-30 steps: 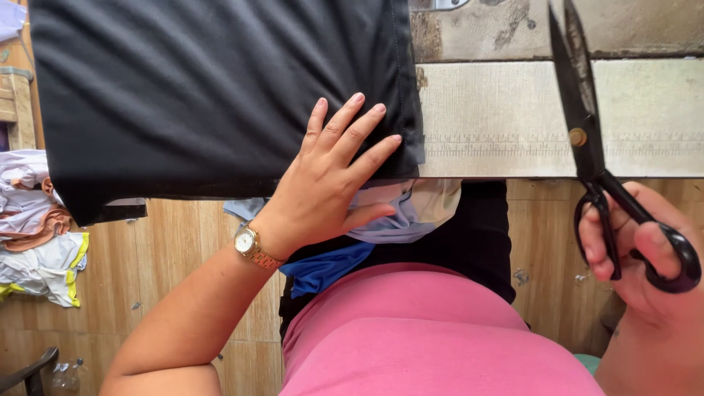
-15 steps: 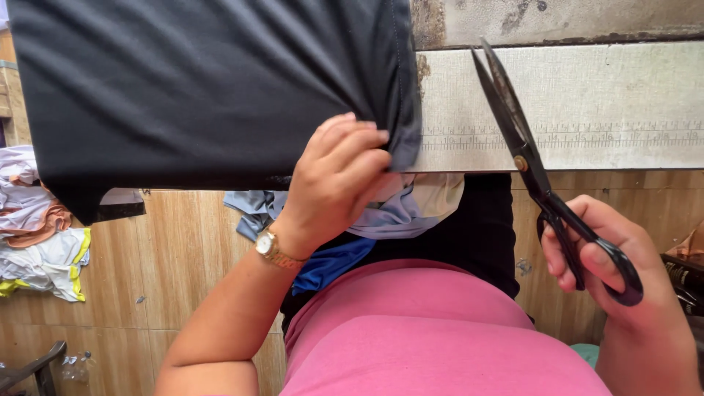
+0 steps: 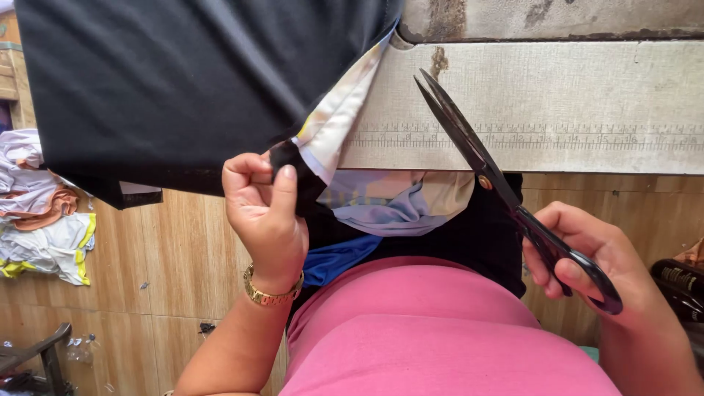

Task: Trimming excess fabric from the edges of garment pieces using scissors

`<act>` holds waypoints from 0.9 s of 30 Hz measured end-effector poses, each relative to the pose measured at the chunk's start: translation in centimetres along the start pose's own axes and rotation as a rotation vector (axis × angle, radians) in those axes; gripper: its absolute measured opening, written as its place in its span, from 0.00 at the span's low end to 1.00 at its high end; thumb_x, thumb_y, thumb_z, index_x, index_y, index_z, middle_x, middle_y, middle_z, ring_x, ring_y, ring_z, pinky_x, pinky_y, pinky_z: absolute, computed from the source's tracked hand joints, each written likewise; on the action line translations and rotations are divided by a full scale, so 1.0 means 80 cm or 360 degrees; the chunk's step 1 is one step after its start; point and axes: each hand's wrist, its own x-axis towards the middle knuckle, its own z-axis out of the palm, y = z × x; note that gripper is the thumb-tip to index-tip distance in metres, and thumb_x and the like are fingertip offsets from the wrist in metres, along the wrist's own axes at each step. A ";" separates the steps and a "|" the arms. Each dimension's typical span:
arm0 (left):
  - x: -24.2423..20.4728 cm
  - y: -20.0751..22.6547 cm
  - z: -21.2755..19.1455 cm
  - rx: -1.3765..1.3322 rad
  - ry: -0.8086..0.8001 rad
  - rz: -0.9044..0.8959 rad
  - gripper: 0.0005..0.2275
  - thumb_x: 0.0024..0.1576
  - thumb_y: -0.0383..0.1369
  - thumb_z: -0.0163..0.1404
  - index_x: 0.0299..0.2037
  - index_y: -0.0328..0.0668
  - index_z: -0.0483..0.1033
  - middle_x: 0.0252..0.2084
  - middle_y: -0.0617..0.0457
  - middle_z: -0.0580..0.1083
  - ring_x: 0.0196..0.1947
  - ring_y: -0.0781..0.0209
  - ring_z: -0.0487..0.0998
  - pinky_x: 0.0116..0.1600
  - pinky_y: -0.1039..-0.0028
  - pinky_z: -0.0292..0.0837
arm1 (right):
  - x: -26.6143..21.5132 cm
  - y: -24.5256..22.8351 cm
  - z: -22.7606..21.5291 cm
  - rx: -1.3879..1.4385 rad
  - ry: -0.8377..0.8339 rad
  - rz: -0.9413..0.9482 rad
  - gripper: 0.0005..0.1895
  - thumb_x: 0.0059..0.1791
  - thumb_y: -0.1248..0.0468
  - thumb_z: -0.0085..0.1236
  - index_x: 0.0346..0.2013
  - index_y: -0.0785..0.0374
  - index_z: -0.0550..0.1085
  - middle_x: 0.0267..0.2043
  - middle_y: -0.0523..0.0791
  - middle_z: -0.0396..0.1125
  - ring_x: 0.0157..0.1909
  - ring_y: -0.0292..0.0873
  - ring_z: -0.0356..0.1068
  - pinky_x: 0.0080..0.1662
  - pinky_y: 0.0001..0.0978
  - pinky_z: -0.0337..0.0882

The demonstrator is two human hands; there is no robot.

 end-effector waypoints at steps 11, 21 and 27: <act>-0.004 0.042 0.027 0.0960 -0.0789 0.0776 0.13 0.68 0.12 0.50 0.59 0.32 0.80 0.59 0.39 0.80 0.59 0.46 0.84 0.70 0.62 0.79 | -0.001 -0.016 0.003 0.0242 -0.0094 0.0031 0.44 0.49 0.29 0.64 0.45 0.73 0.73 0.30 0.47 0.66 0.31 0.37 0.66 0.27 0.25 0.62; -0.011 0.028 0.028 0.0946 -0.0744 0.0823 0.09 0.67 0.18 0.56 0.56 0.31 0.81 0.55 0.38 0.80 0.53 0.47 0.84 0.64 0.62 0.81 | 0.024 -0.011 0.001 0.0338 -0.0322 -0.0026 0.43 0.53 0.28 0.63 0.46 0.72 0.72 0.29 0.46 0.68 0.24 0.34 0.62 0.26 0.24 0.59; -0.014 0.027 0.029 0.0937 -0.0732 0.0850 0.10 0.68 0.17 0.54 0.57 0.31 0.80 0.55 0.38 0.80 0.54 0.45 0.85 0.65 0.61 0.82 | 0.032 -0.019 0.004 0.0400 -0.0436 -0.0012 0.43 0.54 0.28 0.64 0.46 0.71 0.72 0.27 0.47 0.66 0.23 0.35 0.60 0.25 0.23 0.60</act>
